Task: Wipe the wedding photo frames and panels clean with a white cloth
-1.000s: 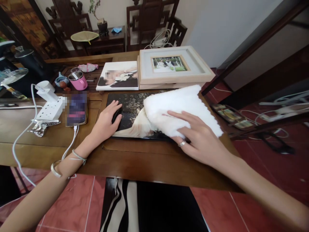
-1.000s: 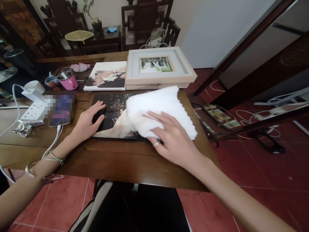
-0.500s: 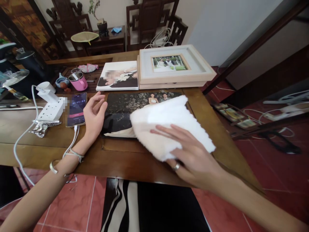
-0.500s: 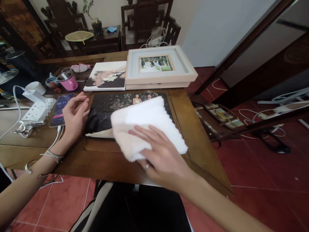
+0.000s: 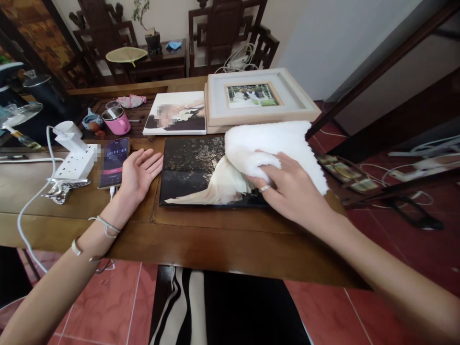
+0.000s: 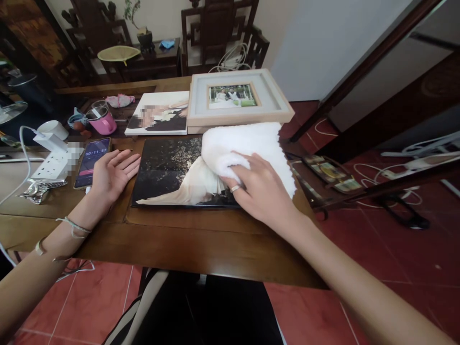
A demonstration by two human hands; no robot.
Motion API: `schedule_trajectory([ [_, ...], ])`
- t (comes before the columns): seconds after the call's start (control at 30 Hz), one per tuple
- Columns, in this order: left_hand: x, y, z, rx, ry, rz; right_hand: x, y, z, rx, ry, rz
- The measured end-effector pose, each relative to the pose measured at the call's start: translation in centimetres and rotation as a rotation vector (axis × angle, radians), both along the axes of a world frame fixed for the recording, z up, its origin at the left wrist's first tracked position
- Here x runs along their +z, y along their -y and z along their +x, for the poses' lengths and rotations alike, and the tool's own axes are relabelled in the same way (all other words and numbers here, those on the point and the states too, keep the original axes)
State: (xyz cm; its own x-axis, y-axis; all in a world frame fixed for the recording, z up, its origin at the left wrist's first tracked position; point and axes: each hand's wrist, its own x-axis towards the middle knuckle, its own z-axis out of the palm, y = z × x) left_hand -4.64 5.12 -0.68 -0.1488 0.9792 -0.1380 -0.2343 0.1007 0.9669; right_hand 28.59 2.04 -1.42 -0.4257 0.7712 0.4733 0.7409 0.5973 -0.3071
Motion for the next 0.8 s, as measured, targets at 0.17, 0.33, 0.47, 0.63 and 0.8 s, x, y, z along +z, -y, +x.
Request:
schedule_trajectory([
  [0.17, 0.5, -0.2, 0.7, -0.001, 0.055, -0.001, 0.8, 1.5, -2.7, 0.053, 0.004, 0.052],
  [0.33, 1.2, 0.1, 1.5, 0.014, 0.048, 0.048, 3.0, 4.6, -5.0, 0.298, -0.023, 0.089],
  [0.47, 1.9, 0.6, 1.2, 0.037, 0.048, 0.055, 3.7, 3.4, -4.5, 0.322, -0.034, 0.08],
  [0.63, 2.1, 0.6, 0.1, -0.008, 0.016, 0.097, 3.5, -0.4, -4.9, 0.124, -0.024, -0.012],
  [0.8, 2.9, 0.6, 1.0, 0.033, 0.047, 0.115, 5.0, 1.1, -6.2, 0.208, -0.058, 0.028],
])
